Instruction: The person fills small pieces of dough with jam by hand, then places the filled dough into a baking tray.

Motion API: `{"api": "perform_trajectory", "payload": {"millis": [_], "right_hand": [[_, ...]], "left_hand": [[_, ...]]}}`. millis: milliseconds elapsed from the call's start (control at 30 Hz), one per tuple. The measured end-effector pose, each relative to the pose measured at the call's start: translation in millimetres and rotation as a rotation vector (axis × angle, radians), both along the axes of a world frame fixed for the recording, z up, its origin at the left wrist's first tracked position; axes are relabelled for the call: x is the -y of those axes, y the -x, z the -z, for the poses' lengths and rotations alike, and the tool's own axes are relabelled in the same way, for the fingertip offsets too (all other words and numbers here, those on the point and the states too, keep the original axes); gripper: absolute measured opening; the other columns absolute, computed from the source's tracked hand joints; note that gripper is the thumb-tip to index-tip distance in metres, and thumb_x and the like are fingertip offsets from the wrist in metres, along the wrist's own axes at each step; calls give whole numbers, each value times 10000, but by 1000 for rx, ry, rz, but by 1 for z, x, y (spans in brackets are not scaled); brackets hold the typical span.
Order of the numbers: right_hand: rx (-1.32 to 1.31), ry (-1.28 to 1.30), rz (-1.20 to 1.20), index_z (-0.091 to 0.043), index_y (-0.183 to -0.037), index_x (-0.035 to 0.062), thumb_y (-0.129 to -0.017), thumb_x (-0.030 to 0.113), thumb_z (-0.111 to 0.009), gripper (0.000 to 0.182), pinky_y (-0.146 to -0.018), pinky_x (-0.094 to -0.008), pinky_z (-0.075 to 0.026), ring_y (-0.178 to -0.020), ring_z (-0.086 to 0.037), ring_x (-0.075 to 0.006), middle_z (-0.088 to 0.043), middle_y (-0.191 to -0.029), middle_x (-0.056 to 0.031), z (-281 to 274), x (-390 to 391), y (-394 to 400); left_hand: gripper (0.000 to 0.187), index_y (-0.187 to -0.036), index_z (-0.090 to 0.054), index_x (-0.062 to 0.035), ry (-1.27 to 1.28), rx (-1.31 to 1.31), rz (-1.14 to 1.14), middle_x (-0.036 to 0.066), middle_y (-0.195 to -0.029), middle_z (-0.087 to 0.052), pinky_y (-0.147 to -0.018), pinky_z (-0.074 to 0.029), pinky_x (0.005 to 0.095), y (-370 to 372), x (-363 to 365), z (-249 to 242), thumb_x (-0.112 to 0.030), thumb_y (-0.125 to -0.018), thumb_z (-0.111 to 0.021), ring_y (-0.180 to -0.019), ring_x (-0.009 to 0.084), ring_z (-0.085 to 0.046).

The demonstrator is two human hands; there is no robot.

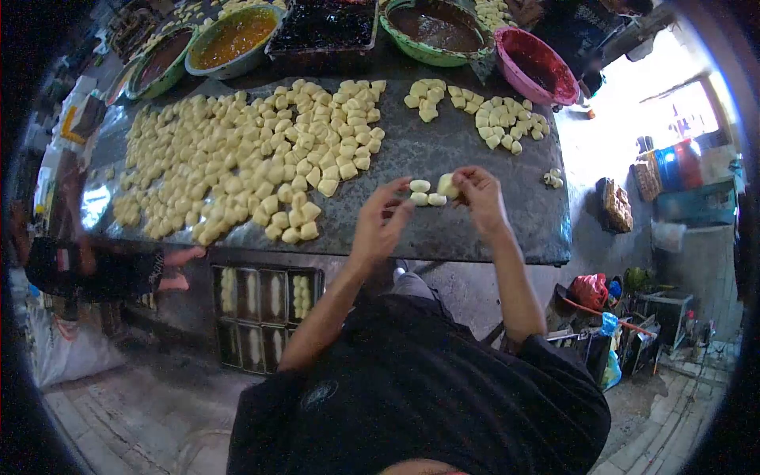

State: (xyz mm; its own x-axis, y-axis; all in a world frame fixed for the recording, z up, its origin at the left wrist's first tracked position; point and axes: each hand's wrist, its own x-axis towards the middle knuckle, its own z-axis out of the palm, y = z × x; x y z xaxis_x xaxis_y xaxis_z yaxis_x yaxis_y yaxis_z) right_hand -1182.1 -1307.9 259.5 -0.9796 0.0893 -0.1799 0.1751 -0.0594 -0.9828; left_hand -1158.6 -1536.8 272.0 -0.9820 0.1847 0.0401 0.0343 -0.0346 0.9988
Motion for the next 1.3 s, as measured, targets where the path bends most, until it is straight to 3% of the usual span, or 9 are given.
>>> {"api": "perform_trajectory", "payload": {"millis": [200,333,433,533,900,1000,1133,1167,1300], "right_hand": [[-125,376,-76,-605,-1133,1,-902,142,-686,282,-704,-259,-551,-898,-647,-125,-666,-1054,-63,-16,45,-57],[-138,257,55,-607,-1157,-11,-857,96,-724,340,-769,-297,-547,-937,-644,-142,-660,-1074,-68,-37,48,-61],[-202,432,-92,-628,-1130,-7,-844,57,-735,312,-859,-282,-518,-962,-639,-145,-672,-1067,-64,-41,62,-68],[-486,82,-153,-639,-1111,0,-843,66,-735,292,-893,-302,-514,-1009,-635,-159,-667,-1086,-61,-68,57,-61],[-410,1143,-609,-567,-1153,56,-702,290,-837,575,-751,-403,-548,-913,-656,-225,-661,-1023,-55,-66,-4,-43],[-618,793,-697,-678,-1055,-13,-620,319,-885,585,-1003,-435,-430,-1110,-605,-296,-664,-1146,-165,-66,-36,14],[-340,534,-238,-694,-1025,-17,-786,75,-757,264,-753,-291,-544,-844,-671,-171,-707,-962,-80,-82,-73,147],[-432,-50,-76,-717,-992,3,-801,98,-742,215,-732,-279,-529,-808,-660,-143,-716,-923,-52,-93,-84,208],[-593,-844,-240,-745,-1004,106,-717,393,-760,406,-831,-386,-532,-871,-699,-315,-720,-959,-159,-21,-120,434]], "left_hand": [[358,-1229,-598,-3,-117,235,263,120,-1187,-632,-825,-513,300,5,-11,5,-222,-948,-632,-1007,165,-619],[489,-1184,-616,-16,-217,-233,-46,156,-1182,-631,-960,-442,410,-7,-34,-20,-448,-977,-516,-1092,256,-592],[606,-1118,-660,-74,206,-891,-130,107,-1109,-672,-1020,-364,522,4,-34,-42,-618,-923,-480,-1104,316,-607],[587,-1050,-694,-102,351,-1328,26,20,-1008,-713,-1015,-366,536,24,-34,-66,-637,-840,-577,-1069,266,-646],[396,-1047,-693,-108,-159,-1156,551,62,-1088,-700,-918,-465,517,63,-100,-107,-411,-796,-734,-1094,317,-643],[864,-1376,-474,-112,-310,-937,362,191,-1386,-492,-1016,-377,540,92,-126,-80,-546,-697,-785,-1284,399,-474],[1246,-1542,-141,-134,-381,-346,100,187,-1521,-313,-1076,-319,518,112,-131,-47,-668,-621,-790,-1355,373,-376],[1308,-1558,-67,-138,-299,-273,83,174,-1539,-283,-1086,-311,507,114,-122,-35,-690,-613,-785,-1365,359,-361],[1049,-1510,-263,-83,-127,-128,31,144,-1470,-403,-1072,-349,429,97,-107,-19,-614,-739,-735,-1297,292,-458]]}}
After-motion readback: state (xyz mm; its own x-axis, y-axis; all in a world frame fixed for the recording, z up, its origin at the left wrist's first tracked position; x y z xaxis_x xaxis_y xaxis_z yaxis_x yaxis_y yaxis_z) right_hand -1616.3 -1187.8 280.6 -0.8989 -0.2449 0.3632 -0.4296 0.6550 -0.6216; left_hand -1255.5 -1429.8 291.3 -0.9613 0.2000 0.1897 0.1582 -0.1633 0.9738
